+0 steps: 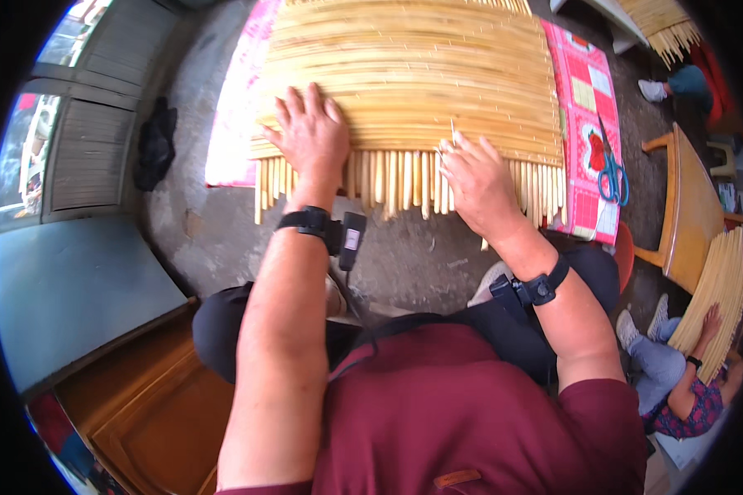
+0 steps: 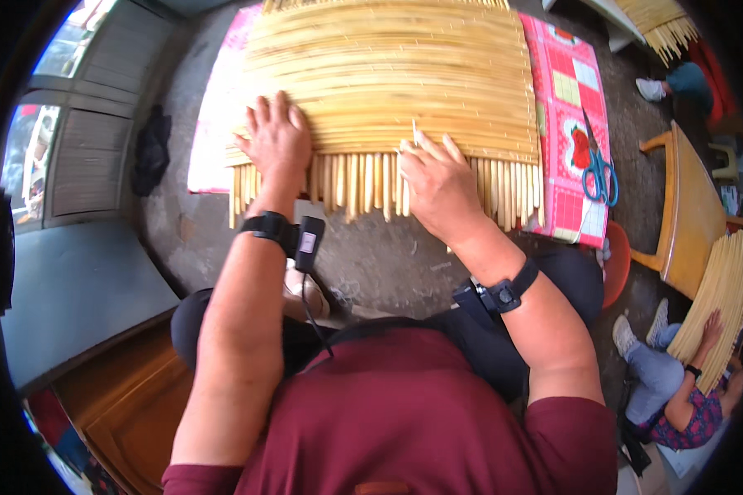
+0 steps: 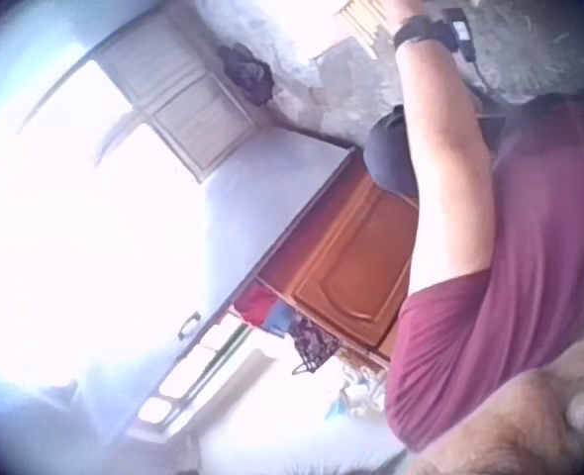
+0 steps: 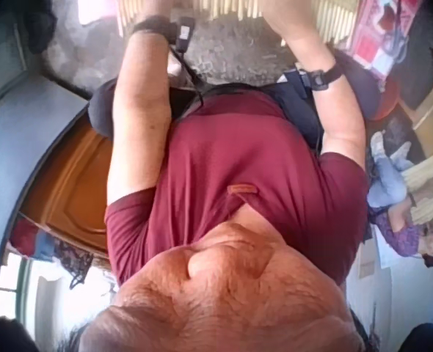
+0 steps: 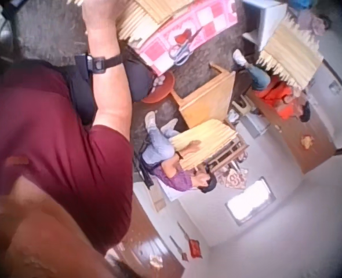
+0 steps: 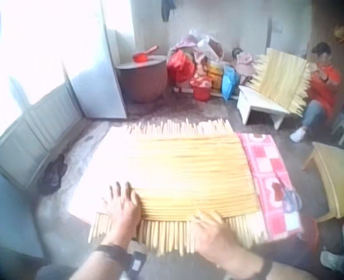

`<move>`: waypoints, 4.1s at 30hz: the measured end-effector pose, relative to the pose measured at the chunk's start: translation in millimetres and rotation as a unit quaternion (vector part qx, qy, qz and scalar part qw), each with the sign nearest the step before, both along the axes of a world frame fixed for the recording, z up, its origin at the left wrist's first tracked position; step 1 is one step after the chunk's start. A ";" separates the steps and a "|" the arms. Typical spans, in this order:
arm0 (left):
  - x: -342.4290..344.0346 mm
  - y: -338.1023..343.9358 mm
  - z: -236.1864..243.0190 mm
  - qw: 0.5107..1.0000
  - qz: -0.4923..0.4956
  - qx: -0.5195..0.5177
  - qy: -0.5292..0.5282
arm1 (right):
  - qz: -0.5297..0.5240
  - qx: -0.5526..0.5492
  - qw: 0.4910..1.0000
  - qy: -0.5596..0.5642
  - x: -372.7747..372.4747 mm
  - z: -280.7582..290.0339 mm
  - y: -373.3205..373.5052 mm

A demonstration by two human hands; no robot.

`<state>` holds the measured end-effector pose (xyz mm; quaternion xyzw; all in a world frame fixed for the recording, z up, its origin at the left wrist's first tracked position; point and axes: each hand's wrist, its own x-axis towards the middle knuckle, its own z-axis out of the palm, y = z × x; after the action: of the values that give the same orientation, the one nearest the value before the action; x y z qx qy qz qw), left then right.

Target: Weaving a mat by threading string through multiple bamboo slats.

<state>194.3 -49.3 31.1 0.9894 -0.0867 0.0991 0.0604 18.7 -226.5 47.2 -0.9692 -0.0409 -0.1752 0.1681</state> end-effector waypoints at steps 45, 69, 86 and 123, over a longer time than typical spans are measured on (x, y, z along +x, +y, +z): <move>-104.0 57.3 -15.8 0.940 -0.307 -0.140 -0.040 | 0.158 0.080 0.984 -0.018 25.9 -14.5 63.9; -100.5 58.4 -35.2 0.938 -0.288 -0.172 -0.087 | 0.110 0.108 0.988 0.007 32.6 -16.3 76.4; -94.3 69.9 -35.0 0.926 -0.300 -0.204 -0.106 | 0.059 -0.161 0.965 0.196 57.5 19.5 111.6; -105.3 80.0 -43.2 0.952 -0.285 -0.075 -0.087 | 0.027 0.093 0.992 -0.084 9.6 -29.7 113.1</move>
<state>89.0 30.7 -12.1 0.9039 -0.3619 0.1700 0.1521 28.4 -113.4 17.5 -0.9296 -0.0649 -0.2545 0.2585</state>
